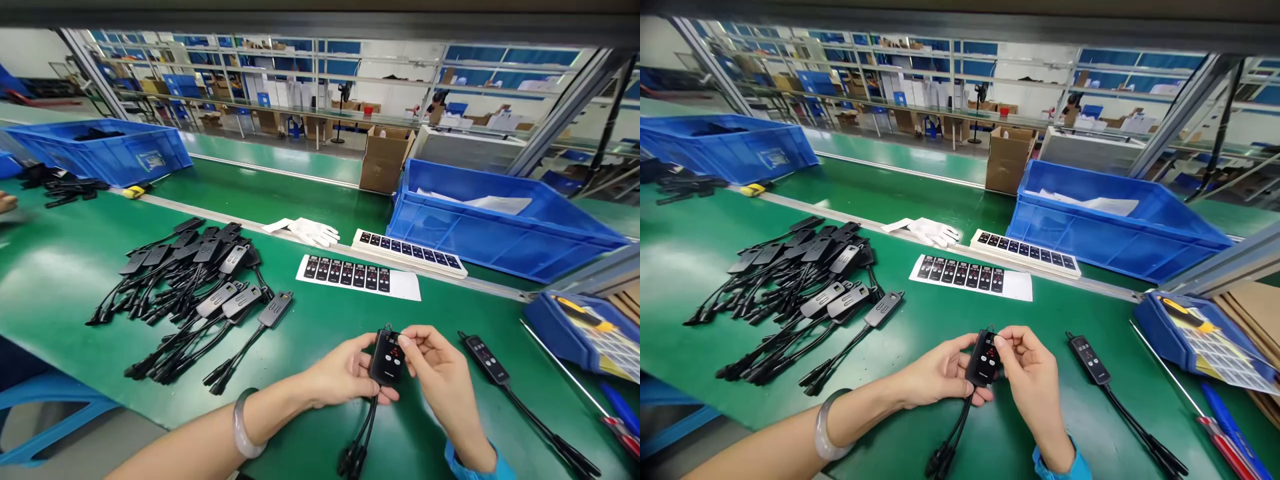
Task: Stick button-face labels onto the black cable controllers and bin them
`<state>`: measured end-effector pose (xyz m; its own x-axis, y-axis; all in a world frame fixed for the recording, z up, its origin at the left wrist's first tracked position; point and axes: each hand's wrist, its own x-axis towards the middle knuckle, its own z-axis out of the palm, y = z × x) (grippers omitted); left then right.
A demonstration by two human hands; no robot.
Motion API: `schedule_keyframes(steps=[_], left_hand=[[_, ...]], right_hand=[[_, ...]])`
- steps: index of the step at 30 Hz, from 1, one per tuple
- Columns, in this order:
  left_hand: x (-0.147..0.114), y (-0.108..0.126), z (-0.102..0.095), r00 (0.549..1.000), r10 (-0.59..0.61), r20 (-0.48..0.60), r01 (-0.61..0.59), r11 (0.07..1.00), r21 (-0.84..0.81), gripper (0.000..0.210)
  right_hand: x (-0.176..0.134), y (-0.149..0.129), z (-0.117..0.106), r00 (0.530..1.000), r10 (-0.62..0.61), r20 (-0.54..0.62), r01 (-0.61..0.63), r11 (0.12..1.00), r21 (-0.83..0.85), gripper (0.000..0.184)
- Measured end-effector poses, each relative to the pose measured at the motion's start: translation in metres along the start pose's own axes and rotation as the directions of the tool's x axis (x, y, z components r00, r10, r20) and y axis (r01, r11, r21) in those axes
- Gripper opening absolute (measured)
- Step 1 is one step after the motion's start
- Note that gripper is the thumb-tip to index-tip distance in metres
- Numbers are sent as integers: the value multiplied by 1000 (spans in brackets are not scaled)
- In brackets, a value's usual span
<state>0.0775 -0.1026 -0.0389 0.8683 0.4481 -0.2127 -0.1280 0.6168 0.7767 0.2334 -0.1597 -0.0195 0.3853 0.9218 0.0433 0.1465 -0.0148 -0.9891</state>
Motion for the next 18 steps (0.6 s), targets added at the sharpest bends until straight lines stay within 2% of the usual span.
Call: schedule_keyframes(steps=[9, 18], left_hand=[[-1, 3, 4, 998, -52, -31, 52, 999, -9, 74], [-4, 3, 4, 1000, -16, -11, 17, 999, 30, 63]], right_hand=[[-4, 3, 4, 1000, 3, -14, -3, 1000, -24, 20], [-4, 0, 6, 999, 3, -48, -5, 999, -33, 22]])
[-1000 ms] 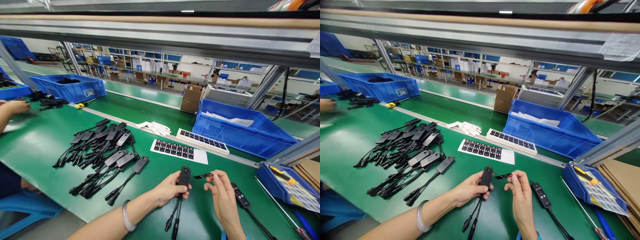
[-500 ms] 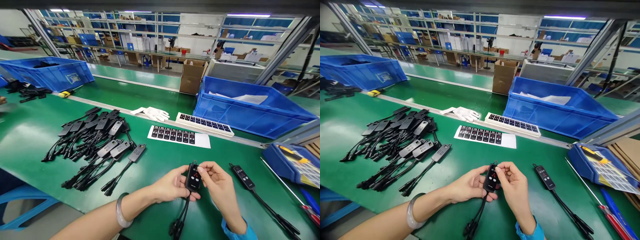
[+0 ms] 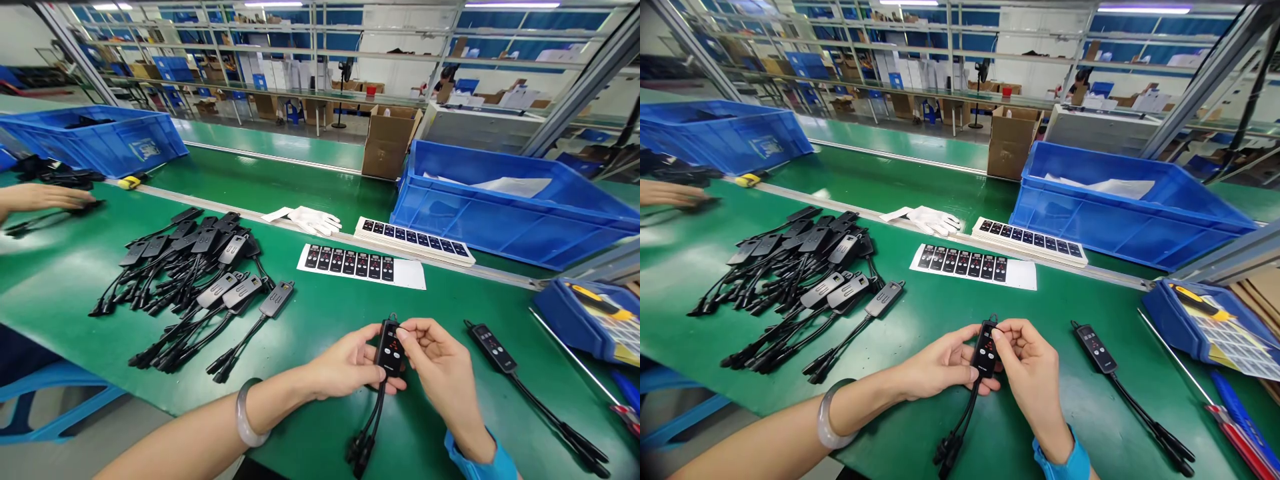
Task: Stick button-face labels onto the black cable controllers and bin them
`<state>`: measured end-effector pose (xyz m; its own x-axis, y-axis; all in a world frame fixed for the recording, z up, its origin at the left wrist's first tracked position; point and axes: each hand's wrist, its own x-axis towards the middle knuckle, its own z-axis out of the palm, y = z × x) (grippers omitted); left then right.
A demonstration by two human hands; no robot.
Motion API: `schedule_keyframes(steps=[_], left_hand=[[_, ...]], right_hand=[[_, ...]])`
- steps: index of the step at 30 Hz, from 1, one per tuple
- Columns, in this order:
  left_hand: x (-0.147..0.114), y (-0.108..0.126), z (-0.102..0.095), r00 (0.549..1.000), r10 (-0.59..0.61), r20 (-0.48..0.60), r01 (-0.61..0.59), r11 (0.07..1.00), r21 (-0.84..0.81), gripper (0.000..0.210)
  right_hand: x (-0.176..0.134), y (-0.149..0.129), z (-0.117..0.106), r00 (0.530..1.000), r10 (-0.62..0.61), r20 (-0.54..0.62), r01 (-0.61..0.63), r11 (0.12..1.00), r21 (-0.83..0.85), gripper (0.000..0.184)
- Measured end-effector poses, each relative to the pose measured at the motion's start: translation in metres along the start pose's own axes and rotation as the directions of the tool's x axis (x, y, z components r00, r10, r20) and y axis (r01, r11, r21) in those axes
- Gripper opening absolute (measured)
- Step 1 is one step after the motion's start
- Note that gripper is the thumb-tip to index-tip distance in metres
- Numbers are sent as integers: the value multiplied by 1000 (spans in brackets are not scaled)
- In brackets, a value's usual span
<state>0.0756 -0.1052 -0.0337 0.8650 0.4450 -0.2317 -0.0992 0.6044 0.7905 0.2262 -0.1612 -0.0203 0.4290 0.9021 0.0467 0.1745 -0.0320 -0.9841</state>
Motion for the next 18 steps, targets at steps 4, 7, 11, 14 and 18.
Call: schedule_keyframes(steps=[4, 7, 11, 14, 18], left_hand=[[0, -1, 0, 1000, 10, 9, -10, 1000, 26, 63], [0, 0, 1, 1000, 15, 13, -15, 999, 41, 66], [0, 0, 1, 1000, 22, 18, -23, 999, 46, 69], [0, -1, 1, 999, 27, 17, -27, 999, 44, 68], [0, -2, 0, 1000, 25, 7, -25, 998, 53, 67]], right_hand=[[-1, 1, 0, 1000, 6, -7, -6, 1000, 9, 22], [-1, 1, 0, 1000, 13, -3, -13, 1000, 17, 21], [-1, 2, 0, 1000, 22, -3, -22, 1000, 9, 21], [-1, 3, 0, 1000, 28, -9, -28, 1000, 11, 22], [0, 4, 0, 999, 37, -19, -37, 999, 11, 25]])
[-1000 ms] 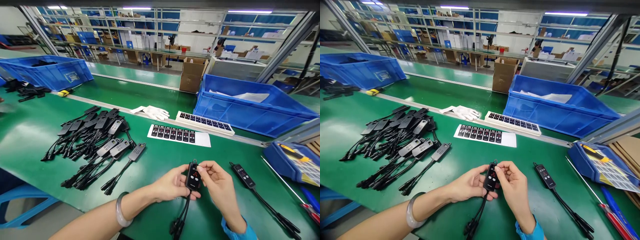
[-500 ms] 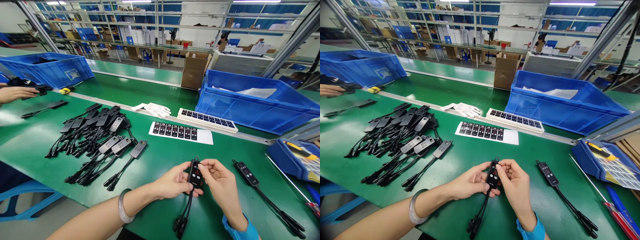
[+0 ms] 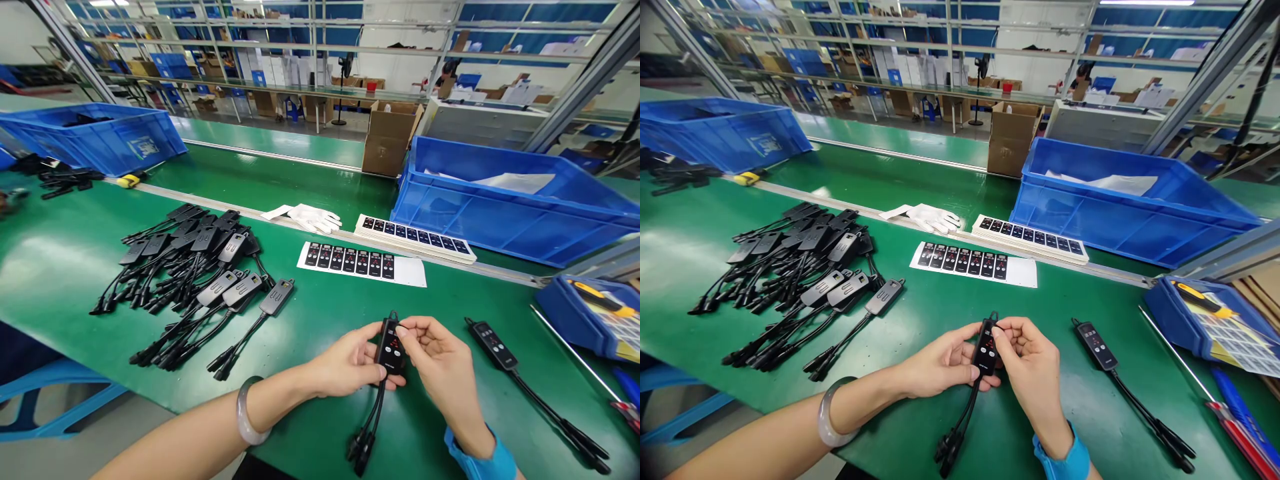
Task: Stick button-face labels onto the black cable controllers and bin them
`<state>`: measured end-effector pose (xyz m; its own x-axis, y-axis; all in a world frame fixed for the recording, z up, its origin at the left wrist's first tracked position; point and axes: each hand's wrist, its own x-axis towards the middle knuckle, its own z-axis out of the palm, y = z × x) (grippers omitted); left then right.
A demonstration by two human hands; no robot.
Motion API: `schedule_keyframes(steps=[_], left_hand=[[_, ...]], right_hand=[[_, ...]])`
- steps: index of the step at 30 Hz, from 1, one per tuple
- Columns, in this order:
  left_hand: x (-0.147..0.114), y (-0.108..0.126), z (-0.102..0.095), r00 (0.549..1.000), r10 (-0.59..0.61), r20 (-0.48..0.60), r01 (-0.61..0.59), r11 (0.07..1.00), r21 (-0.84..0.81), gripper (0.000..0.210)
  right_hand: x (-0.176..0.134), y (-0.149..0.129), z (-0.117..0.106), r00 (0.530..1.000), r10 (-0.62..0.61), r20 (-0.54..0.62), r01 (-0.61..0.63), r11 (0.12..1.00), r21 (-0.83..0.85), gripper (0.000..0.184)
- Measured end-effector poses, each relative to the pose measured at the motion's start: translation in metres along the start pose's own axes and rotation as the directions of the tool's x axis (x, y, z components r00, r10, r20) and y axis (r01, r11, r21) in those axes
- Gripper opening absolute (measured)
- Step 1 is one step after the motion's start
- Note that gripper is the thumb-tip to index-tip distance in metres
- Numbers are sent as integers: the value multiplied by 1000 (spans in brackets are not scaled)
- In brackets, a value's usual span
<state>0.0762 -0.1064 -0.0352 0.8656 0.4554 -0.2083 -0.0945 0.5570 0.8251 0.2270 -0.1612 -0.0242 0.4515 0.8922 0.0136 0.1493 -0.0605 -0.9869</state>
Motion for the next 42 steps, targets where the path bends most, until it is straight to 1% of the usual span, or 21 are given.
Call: schedule_keyframes(steps=[6, 10, 13, 16, 19, 22, 26, 28, 30, 31, 32, 33, 35, 36, 37, 40, 42], left_hand=[[0, 0, 0, 1000, 11, 6, -11, 1000, 23, 65], [0, -1, 0, 1000, 18, 17, -19, 1000, 22, 62], [0, -3, -1, 999, 24, 25, -24, 1000, 9, 59], [1, -1, -1, 1000, -9, 10, 10, 999, -40, 58], [2, 4, 0, 998, -64, -14, 62, 992, -111, 48], [3, 6, 0, 998, -54, -22, 50, 986, -158, 44], [5, 6, -1, 998, -6, -61, -4, 987, -163, 41], [5, 5, -2, 995, 7, -97, -22, 988, -153, 39], [6, 5, -2, 992, 11, -127, -30, 988, -151, 38], [7, 5, -2, 991, 17, -134, -37, 988, -149, 38], [7, 5, -2, 991, 24, -134, -44, 989, -144, 38], [8, 4, -3, 991, 36, -132, -54, 990, -132, 38], [9, 3, -3, 989, 62, -133, -73, 994, -76, 41], [9, 2, -4, 988, 73, -138, -78, 996, -34, 43], [10, 2, -4, 986, 80, -145, -79, 997, 12, 45], [10, -1, -4, 982, 91, -163, -70, 989, 129, 47], [11, -3, -4, 981, 102, -164, -81, 988, 130, 48]], right_hand=[[0, 0, 0, 1000, 13, -7, -13, 1000, -5, 25], [-1, 1, 1, 1000, 21, -13, -21, 1000, 1, 29], [1, 2, -1, 1000, 19, -13, -19, 1000, 23, 35], [5, 5, -4, 1000, 2, -2, -2, 1000, -20, 43], [9, 8, -4, 999, -7, 48, 9, 999, -51, 39], [8, 13, 0, 990, 0, 142, 3, 1000, -24, 40], [2, 16, 5, 968, 41, 247, -16, 995, -100, 57], [-1, 16, 6, 958, 43, 285, -8, 992, -123, 73], [-2, 14, 6, 945, 19, 326, 19, 993, -112, 91], [-2, 13, 6, 941, 2, 338, 34, 994, -100, 96], [-2, 13, 5, 940, -14, 340, 45, 995, -85, 94], [-2, 13, 5, 943, -27, 333, 54, 996, -71, 86], [-2, 14, 5, 953, -45, 299, 63, 997, -53, 64], [-1, 16, 5, 958, -51, 281, 69, 996, -54, 56], [-1, 18, 6, 961, -58, 271, 77, 995, -61, 52], [0, 24, 7, 959, -84, 269, 116, 988, -106, 48], [-1, 26, 7, 958, -111, 263, 159, 973, -168, 46]])
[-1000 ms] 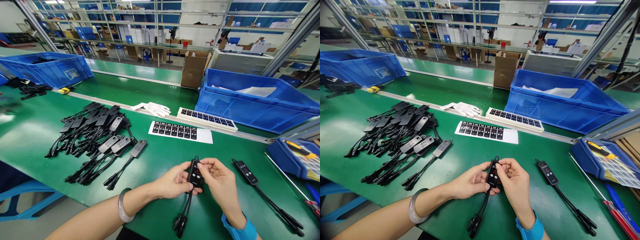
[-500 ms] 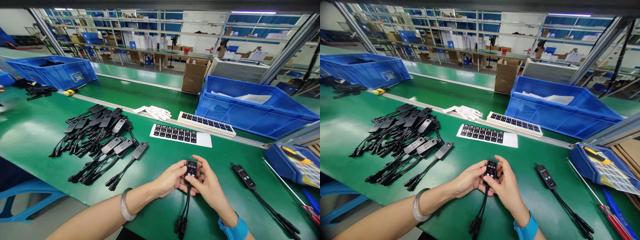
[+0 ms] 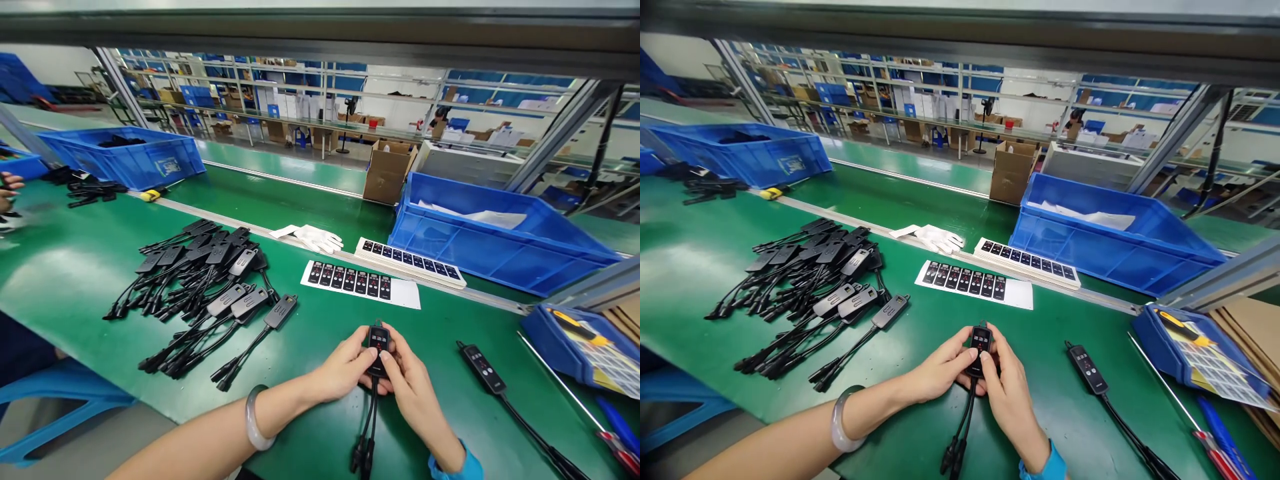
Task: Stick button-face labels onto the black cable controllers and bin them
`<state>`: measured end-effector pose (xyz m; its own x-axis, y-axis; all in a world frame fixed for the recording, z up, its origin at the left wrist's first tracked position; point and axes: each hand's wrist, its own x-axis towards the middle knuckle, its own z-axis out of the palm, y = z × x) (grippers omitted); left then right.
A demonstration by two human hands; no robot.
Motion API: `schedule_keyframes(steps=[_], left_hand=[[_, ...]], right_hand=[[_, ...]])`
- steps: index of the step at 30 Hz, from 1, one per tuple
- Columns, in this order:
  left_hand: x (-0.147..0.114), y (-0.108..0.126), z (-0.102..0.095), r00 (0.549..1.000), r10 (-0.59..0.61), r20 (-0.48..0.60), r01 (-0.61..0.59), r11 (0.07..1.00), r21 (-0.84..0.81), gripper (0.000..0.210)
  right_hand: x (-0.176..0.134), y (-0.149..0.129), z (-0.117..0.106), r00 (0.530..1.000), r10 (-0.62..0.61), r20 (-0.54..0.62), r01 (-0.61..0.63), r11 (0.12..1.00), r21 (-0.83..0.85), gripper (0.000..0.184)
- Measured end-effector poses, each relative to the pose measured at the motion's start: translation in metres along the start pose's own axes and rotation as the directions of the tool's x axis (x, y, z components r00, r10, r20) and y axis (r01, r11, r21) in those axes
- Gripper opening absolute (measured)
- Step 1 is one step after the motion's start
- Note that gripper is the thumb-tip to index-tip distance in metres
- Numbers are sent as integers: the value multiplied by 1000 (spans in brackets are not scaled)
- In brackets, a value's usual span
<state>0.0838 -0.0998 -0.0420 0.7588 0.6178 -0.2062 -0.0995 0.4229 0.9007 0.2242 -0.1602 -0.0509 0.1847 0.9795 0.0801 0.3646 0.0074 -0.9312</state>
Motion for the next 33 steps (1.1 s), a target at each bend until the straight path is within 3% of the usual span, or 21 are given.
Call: schedule_keyframes(steps=[3, 6, 8, 10, 12, 14, 17, 20, 22, 24, 28, 30, 33], left_hand=[[3, -3, 1, 999, 35, 10, -33, 991, -126, 53], [5, -3, 0, 995, 42, 90, -23, 979, -204, 61], [6, 1, -4, 989, 54, 135, -42, 995, -88, 65], [6, 6, -12, 987, 130, 94, -148, 965, 217, 62], [8, 13, -24, 955, 295, 37, -259, 765, 590, 53], [12, 20, -39, 898, 439, 38, -256, 451, 855, 46], [20, 26, -60, 876, 482, 21, -63, 72, 995, 45], [25, 26, -71, 911, 411, -38, 94, -115, 989, 50], [25, 25, -70, 928, 367, -59, 128, -166, 978, 52], [22, 26, -65, 933, 353, -71, 147, -195, 970, 51], [16, 25, -50, 926, 370, -73, 158, -204, 966, 46], [15, 23, -46, 921, 381, -79, 162, -192, 968, 45], [15, 20, -45, 915, 395, -79, 169, -197, 966, 46]], right_hand=[[-1, -1, 1, 994, -95, -46, 83, 975, -205, 52], [1, -4, -1, 981, -195, -13, 173, 897, -406, 56], [2, -5, -7, 973, -229, 11, 200, 825, -529, 50], [2, -1, -19, 972, -234, -2, 170, 713, -681, 46], [-1, 6, -37, 977, -212, -34, 92, 559, -824, 42], [-8, 16, -57, 980, -189, -58, 23, 400, -916, 39], [-23, 35, -85, 971, -224, -80, -34, 201, -979, 36], [-33, 56, -107, 956, -275, -102, -83, 80, -993, 37], [-32, 68, -119, 956, -271, -117, -98, 83, -992, 40], [-25, 75, -132, 959, -241, -151, -118, 146, -982, 41], [6, 64, -145, 944, -210, -253, -144, 428, -892, 42], [28, 50, -138, 945, -226, -236, -70, 565, -822, 40], [65, 34, -108, 959, -251, -132, 73, 668, -741, 34]])
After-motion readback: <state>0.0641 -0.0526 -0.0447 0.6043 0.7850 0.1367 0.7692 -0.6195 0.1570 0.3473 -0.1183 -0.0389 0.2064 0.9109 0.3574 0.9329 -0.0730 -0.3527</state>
